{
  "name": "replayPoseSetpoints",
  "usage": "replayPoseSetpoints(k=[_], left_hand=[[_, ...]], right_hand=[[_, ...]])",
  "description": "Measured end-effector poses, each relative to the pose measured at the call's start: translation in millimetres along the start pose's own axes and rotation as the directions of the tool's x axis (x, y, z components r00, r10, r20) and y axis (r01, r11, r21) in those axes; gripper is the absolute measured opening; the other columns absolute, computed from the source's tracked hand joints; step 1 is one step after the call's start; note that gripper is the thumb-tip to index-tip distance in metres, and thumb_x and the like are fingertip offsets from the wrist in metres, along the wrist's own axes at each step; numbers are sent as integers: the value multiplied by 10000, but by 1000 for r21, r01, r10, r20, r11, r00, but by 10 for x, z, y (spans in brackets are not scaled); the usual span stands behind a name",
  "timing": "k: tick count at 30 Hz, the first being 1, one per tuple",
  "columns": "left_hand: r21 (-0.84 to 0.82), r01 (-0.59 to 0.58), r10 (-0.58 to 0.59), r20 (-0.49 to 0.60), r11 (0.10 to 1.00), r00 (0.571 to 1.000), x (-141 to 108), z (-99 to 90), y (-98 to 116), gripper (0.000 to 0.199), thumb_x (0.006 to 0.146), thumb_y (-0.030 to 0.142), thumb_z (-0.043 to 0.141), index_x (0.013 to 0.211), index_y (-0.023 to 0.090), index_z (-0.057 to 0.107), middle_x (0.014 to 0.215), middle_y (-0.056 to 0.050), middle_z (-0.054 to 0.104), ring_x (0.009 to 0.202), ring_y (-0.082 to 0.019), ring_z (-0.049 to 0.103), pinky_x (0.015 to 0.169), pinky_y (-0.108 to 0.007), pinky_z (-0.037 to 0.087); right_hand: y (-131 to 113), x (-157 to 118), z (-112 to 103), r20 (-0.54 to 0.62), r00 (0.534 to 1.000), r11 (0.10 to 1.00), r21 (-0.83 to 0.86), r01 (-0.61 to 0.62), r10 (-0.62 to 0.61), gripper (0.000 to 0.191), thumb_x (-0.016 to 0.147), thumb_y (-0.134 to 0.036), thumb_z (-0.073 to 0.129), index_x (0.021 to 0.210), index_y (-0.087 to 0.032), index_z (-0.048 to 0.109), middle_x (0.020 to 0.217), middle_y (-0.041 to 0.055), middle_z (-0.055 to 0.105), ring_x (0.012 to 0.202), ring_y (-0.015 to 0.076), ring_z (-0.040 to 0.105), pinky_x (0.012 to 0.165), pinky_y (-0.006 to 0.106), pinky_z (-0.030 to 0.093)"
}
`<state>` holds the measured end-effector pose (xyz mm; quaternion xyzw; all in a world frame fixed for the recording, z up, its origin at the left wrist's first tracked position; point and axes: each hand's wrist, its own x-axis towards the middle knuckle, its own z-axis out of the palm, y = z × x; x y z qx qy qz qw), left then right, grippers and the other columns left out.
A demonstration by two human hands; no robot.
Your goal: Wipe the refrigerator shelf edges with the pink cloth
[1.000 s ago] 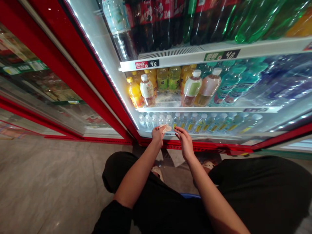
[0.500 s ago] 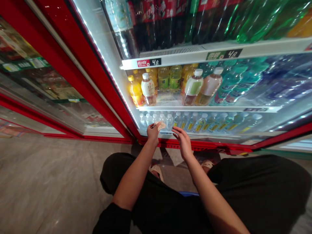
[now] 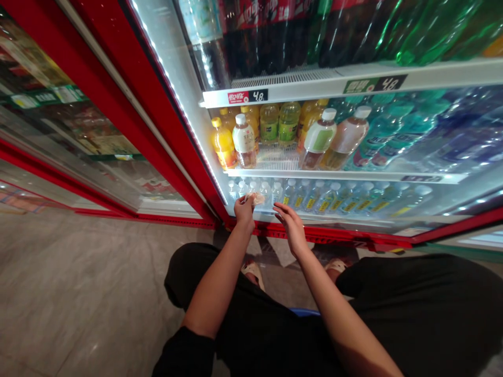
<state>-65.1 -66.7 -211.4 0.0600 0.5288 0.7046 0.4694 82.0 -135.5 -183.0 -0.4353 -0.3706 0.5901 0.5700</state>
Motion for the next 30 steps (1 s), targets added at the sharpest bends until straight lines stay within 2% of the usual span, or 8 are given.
replayPoseSetpoints(k=[4, 8, 12, 16, 22, 27, 30], left_hand=[[-21, -32, 31, -44, 999, 999, 36, -61, 8, 426, 711, 179, 978, 979, 196, 648, 818, 22, 743, 721, -137, 743, 796, -292, 609], [-25, -42, 39, -102, 999, 994, 65, -111, -44, 385, 718, 149, 961, 932, 188, 643, 751, 35, 720, 666, -130, 714, 773, -297, 602], [-44, -107, 101, -126, 993, 987, 157, -137, 45, 409, 708, 162, 975, 956, 188, 652, 795, 16, 739, 704, -140, 735, 782, -296, 604], [-67, -196, 182, -169, 978, 969, 243, -192, 121, 389, 753, 193, 950, 1019, 199, 667, 896, 0, 767, 791, -139, 765, 834, -287, 606], [-55, -234, 214, -251, 971, 944, 311, -262, 62, 311, 750, 219, 934, 930, 179, 682, 835, -1, 755, 791, -158, 769, 824, -304, 601], [-56, -330, 303, -278, 942, 912, 423, -267, 217, 307, 806, 275, 911, 1019, 176, 712, 959, -44, 800, 899, -174, 792, 849, -295, 613], [-42, -358, 328, -313, 933, 891, 466, -294, 254, 307, 828, 305, 901, 1032, 176, 710, 984, -47, 799, 899, -167, 790, 829, -281, 609]], right_hand=[[11, 2, 102, 51, 999, 1000, -11, -17, 18, 347, 786, -495, 805, 1088, -328, 832, 1276, 37, 803, 1335, 307, 676, 1202, 504, 473], [41, 14, 196, 92, 995, 999, -26, -30, 32, 334, 779, -486, 809, 1071, -325, 833, 1270, 39, 805, 1326, 307, 681, 1184, 502, 488], [66, 97, 268, 102, 994, 999, -19, -34, 36, 355, 768, -500, 806, 1074, -319, 825, 1267, 40, 806, 1322, 299, 682, 1187, 498, 487], [93, 169, 392, 122, 992, 999, -10, -41, 42, 361, 772, -508, 802, 1083, -326, 818, 1285, 37, 798, 1314, 297, 684, 1168, 489, 503], [154, 143, 620, 160, 985, 998, -5, -56, 56, 373, 768, -523, 805, 1084, -327, 821, 1271, 25, 801, 1306, 299, 689, 1167, 480, 508], [174, 158, 721, 167, 984, 998, 6, -55, 54, 384, 783, -532, 795, 1102, -319, 816, 1326, 37, 782, 1320, 298, 679, 1165, 477, 513], [171, 166, 775, 177, 983, 998, 15, -56, 53, 372, 789, -524, 792, 1100, -322, 818, 1336, 38, 781, 1323, 300, 681, 1176, 479, 506]])
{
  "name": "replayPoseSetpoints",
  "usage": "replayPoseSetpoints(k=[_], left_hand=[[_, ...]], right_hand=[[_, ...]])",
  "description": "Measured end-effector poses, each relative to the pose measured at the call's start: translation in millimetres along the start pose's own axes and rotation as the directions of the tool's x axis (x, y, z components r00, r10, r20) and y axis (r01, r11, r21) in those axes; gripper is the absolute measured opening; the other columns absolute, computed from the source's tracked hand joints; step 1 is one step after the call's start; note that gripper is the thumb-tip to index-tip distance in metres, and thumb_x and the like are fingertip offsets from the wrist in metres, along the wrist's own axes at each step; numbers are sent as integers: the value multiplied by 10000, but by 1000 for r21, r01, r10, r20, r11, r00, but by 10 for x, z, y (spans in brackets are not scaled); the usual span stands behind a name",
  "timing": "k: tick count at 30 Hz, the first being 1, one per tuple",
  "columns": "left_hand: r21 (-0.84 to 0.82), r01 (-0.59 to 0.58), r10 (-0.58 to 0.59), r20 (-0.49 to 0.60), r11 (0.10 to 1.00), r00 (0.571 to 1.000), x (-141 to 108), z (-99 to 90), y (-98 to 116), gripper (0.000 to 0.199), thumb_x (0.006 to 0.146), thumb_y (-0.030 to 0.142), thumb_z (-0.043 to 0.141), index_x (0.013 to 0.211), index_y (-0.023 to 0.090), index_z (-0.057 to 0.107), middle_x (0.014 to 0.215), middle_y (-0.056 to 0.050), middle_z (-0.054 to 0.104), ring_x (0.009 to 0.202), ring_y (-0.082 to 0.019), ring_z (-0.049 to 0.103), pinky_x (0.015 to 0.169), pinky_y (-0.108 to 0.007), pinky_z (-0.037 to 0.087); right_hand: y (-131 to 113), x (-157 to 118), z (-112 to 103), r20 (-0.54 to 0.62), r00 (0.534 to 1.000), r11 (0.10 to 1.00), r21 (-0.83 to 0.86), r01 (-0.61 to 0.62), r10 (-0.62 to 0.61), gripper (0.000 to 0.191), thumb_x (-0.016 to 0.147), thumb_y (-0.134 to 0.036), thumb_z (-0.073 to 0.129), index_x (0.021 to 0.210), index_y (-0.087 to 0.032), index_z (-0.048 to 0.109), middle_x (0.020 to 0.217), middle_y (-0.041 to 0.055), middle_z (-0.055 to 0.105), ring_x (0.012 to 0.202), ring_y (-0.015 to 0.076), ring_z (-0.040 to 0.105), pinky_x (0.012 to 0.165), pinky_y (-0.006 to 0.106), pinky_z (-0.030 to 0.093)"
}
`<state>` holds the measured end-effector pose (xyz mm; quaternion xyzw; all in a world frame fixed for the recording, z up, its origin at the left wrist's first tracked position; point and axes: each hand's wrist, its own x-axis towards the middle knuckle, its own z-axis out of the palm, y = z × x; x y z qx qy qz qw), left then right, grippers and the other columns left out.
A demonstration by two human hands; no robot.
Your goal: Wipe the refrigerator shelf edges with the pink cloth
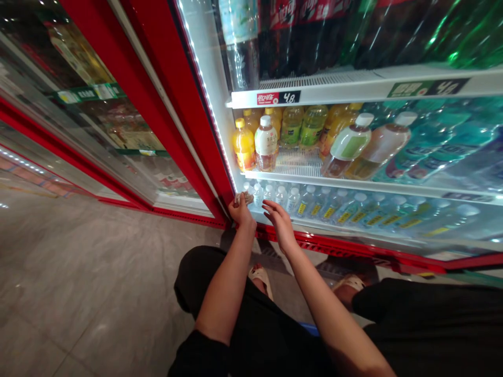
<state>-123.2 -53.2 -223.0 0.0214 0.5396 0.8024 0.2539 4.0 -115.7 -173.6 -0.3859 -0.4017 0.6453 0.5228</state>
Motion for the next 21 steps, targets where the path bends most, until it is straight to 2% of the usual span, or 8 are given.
replayPoseSetpoints(k=[6, 13, 18, 21], left_hand=[[2, 0, 0, -51, 1000, 999, 49, 3, -6, 212, 874, 293, 843, 923, 145, 698, 851, -38, 765, 763, -161, 766, 741, -285, 601], [-19, -122, 119, -106, 992, 987, 193, 68, 211, 259, 885, 235, 844, 1068, 175, 671, 1054, -35, 782, 951, -149, 781, 889, -283, 614], [4, -102, 101, -143, 995, 984, 161, 19, 85, 170, 909, 218, 791, 997, 158, 658, 944, -45, 774, 845, -173, 786, 803, -317, 636], [9, -120, 120, -120, 993, 985, 173, 33, 77, 202, 902, 265, 809, 991, 153, 667, 932, -56, 779, 832, -190, 792, 779, -335, 648]], right_hand=[[-6, -17, 58, 5, 1000, 1000, 8, -9, 9, 366, 772, -507, 796, 1084, -317, 822, 1322, 40, 788, 1316, 308, 686, 1172, 497, 509], [-6, 27, 61, -17, 1000, 1000, 21, -13, 13, 387, 750, -539, 806, 1063, -312, 821, 1294, 44, 789, 1312, 315, 686, 1184, 508, 500], [9, 27, 118, -7, 1000, 1000, 20, -23, 23, 375, 737, -528, 814, 1041, -310, 822, 1274, 45, 795, 1304, 319, 687, 1185, 518, 496], [8, 18, 117, -6, 1000, 1000, 16, -24, 24, 375, 738, -530, 811, 1037, -304, 823, 1274, 49, 793, 1304, 316, 684, 1187, 514, 494]])
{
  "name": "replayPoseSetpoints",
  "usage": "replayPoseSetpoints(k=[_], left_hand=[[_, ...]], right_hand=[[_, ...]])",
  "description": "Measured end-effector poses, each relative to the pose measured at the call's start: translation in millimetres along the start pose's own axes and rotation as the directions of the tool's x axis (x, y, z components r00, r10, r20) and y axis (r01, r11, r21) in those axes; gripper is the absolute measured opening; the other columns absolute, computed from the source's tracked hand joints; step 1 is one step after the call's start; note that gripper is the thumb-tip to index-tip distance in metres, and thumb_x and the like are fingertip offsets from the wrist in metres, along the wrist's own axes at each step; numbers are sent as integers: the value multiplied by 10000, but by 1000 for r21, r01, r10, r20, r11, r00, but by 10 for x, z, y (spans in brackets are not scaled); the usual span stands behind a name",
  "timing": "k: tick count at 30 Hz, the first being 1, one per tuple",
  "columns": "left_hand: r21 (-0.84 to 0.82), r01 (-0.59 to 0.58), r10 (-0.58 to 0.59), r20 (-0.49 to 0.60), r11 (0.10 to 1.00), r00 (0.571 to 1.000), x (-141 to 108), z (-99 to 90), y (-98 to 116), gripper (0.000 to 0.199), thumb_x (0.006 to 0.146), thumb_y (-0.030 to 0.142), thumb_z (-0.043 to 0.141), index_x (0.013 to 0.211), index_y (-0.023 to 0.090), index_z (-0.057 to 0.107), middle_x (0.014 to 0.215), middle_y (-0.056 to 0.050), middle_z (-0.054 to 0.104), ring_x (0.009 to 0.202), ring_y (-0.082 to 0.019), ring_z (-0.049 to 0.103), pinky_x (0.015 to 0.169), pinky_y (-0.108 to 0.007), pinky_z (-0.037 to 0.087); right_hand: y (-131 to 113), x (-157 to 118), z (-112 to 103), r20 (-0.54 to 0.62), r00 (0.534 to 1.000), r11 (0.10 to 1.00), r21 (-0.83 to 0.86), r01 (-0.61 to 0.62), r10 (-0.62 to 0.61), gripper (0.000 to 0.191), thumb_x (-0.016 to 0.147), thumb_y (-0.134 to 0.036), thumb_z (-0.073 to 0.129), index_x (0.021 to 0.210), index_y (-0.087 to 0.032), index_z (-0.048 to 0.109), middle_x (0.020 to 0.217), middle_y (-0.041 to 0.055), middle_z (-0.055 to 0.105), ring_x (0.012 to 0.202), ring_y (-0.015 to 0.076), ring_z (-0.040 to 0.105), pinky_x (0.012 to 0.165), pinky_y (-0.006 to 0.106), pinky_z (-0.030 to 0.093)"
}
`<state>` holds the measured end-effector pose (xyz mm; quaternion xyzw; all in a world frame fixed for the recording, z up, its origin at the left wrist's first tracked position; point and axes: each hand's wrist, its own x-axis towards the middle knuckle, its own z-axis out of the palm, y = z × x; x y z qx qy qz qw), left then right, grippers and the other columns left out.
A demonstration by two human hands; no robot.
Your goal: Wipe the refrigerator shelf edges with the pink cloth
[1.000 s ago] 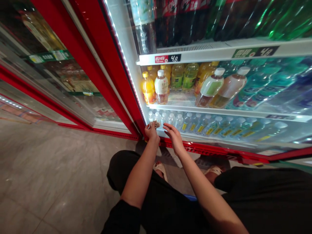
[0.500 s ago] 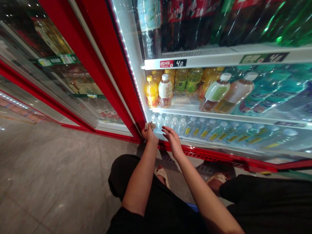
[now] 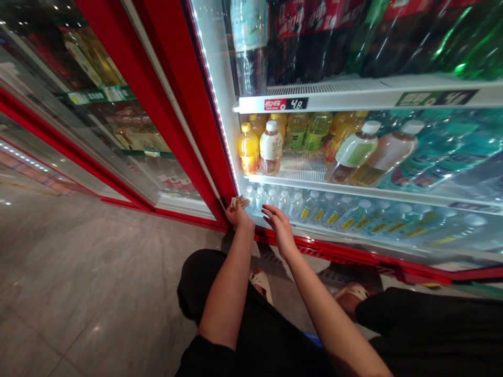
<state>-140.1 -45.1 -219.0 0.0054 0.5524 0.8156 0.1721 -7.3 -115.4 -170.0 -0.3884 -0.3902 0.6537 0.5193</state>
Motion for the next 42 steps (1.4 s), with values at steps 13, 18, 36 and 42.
replayPoseSetpoints(k=[13, 18, 36, 42], left_hand=[[36, -211, 212, -11, 977, 977, 305, -35, 220, 223, 973, 259, 754, 1119, 203, 595, 1170, -74, 766, 1085, -190, 797, 1000, -374, 650], [87, -159, 162, -18, 983, 987, 330, -163, 63, 242, 920, 251, 799, 1022, 202, 586, 1053, -64, 776, 1021, -212, 811, 956, -412, 668], [-8, -84, 84, 46, 996, 995, 397, -151, 84, 234, 925, 256, 802, 1035, 183, 609, 1022, -45, 786, 933, -172, 817, 870, -329, 678], [-27, -111, 113, 66, 993, 991, 377, -99, 223, 314, 944, 261, 806, 1185, 193, 616, 1213, -77, 775, 1134, -195, 794, 992, -344, 652]], right_hand=[[58, -8, -19, -3, 1000, 1000, -12, -8, 8, 363, 742, -539, 790, 1010, -295, 814, 1264, 55, 792, 1298, 319, 684, 1184, 523, 491], [11, -4, -20, -1, 1000, 1000, -13, 10, -10, 340, 756, -521, 780, 1012, -299, 813, 1259, 53, 792, 1284, 312, 694, 1181, 518, 493], [-3, -116, -116, -11, 1000, 999, -47, -22, 21, 311, 778, -498, 769, 1017, -303, 812, 1248, 53, 803, 1220, 312, 729, 1137, 510, 520], [21, -110, -210, -37, 999, 999, -38, -27, 25, 320, 783, -500, 764, 1032, -304, 810, 1232, 50, 812, 1207, 304, 732, 1131, 491, 525]])
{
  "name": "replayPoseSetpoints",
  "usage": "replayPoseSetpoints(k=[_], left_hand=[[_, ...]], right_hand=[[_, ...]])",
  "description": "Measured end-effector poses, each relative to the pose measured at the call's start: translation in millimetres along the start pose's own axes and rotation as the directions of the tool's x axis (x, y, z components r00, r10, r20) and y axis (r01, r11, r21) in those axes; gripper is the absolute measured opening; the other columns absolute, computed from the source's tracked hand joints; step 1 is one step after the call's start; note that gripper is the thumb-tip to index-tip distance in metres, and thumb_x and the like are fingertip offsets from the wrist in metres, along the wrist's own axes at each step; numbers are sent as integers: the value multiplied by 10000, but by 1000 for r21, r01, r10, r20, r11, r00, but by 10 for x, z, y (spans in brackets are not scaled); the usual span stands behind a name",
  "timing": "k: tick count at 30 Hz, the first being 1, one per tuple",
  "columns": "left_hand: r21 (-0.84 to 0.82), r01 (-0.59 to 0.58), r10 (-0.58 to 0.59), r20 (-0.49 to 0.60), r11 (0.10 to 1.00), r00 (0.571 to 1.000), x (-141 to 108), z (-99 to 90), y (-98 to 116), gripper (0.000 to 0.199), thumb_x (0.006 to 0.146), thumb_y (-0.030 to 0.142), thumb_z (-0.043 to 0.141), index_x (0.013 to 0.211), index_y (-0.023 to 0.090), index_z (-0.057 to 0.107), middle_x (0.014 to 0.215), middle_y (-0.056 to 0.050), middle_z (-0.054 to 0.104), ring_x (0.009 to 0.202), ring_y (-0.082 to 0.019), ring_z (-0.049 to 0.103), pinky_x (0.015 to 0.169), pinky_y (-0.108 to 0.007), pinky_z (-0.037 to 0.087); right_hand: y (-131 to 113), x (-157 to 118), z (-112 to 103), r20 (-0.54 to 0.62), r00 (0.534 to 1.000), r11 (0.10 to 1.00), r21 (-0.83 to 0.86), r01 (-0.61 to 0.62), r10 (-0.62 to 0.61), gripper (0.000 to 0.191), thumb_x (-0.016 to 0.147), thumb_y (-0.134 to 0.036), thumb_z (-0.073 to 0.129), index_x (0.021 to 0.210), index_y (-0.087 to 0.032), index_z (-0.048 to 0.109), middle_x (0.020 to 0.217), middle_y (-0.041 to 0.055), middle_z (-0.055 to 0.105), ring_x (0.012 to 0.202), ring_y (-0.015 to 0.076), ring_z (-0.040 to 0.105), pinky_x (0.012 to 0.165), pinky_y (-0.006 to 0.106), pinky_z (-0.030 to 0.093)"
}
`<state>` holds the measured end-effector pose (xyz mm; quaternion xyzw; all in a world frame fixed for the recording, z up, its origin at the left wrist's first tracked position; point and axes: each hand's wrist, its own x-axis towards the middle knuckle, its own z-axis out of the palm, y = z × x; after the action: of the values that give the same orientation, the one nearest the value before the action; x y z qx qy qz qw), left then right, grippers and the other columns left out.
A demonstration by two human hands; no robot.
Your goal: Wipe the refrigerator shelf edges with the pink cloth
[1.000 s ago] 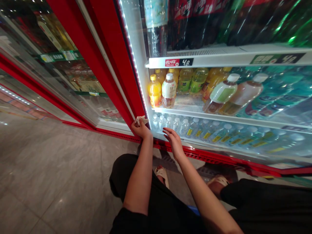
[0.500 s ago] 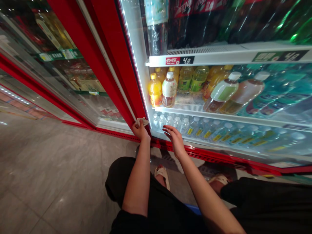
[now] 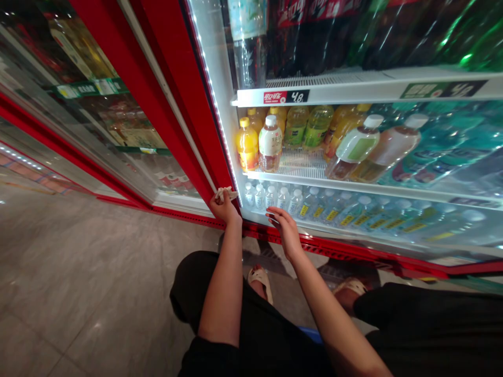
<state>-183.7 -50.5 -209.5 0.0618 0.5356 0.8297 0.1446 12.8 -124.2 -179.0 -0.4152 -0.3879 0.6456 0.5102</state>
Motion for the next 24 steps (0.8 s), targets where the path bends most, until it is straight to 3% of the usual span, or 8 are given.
replayPoseSetpoints(k=[4, 9, 12, 16, 19, 24], left_hand=[[36, 140, -139, -42, 989, 989, -133, -65, -195, 324, 981, 295, 774, 1254, 177, 646, 1247, -104, 744, 1145, -231, 762, 999, -421, 645], [14, 262, -262, 17, 965, 965, -100, -33, -258, 460, 1024, 445, 718, 1403, 198, 640, 1415, -111, 667, 1195, -268, 699, 999, -506, 629], [-20, 234, -233, 48, 972, 971, -40, -1, -182, 389, 1031, 401, 707, 1350, 183, 664, 1353, -107, 700, 1172, -248, 720, 994, -461, 634], [-48, 181, -178, 57, 982, 982, -44, -7, -130, 202, 967, 187, 665, 1164, 168, 708, 1140, -77, 774, 1087, -185, 778, 978, -334, 628], [-48, 138, -135, 58, 989, 989, -71, -29, -150, 256, 895, 114, 680, 1143, 177, 691, 1111, -60, 786, 1043, -168, 791, 979, -338, 631], [19, 85, -85, 26, 996, 996, -56, -110, -233, 291, 875, 142, 764, 1143, 198, 667, 1150, -46, 780, 1059, -166, 780, 990, -351, 625]], right_hand=[[41, -25, -35, -19, 1000, 1000, -1, -11, 11, 315, 773, -500, 764, 1014, -304, 814, 1217, 46, 817, 1186, 310, 739, 1132, 504, 521], [43, -44, -124, -35, 999, 1000, -12, -10, 9, 334, 759, -514, 776, 1010, -299, 818, 1197, 49, 821, 1168, 316, 744, 1129, 518, 519], [32, -51, -204, -51, 999, 1000, -19, -4, 3, 344, 767, -527, 776, 1019, -296, 815, 1204, 58, 819, 1163, 314, 744, 1119, 515, 523], [25, -56, -290, -73, 997, 1000, -25, -1, -1, 337, 766, -521, 781, 1012, -293, 812, 1221, 62, 814, 1158, 307, 741, 1121, 510, 520], [12, -51, -311, -80, 997, 1000, -29, -4, 2, 335, 754, -512, 793, 1006, -293, 811, 1204, 61, 816, 1144, 305, 741, 1118, 509, 518], [-10, -61, -274, -59, 998, 999, -37, -16, 14, 336, 766, -533, 792, 1003, -295, 813, 1159, 59, 828, 1091, 304, 752, 1076, 505, 540]])
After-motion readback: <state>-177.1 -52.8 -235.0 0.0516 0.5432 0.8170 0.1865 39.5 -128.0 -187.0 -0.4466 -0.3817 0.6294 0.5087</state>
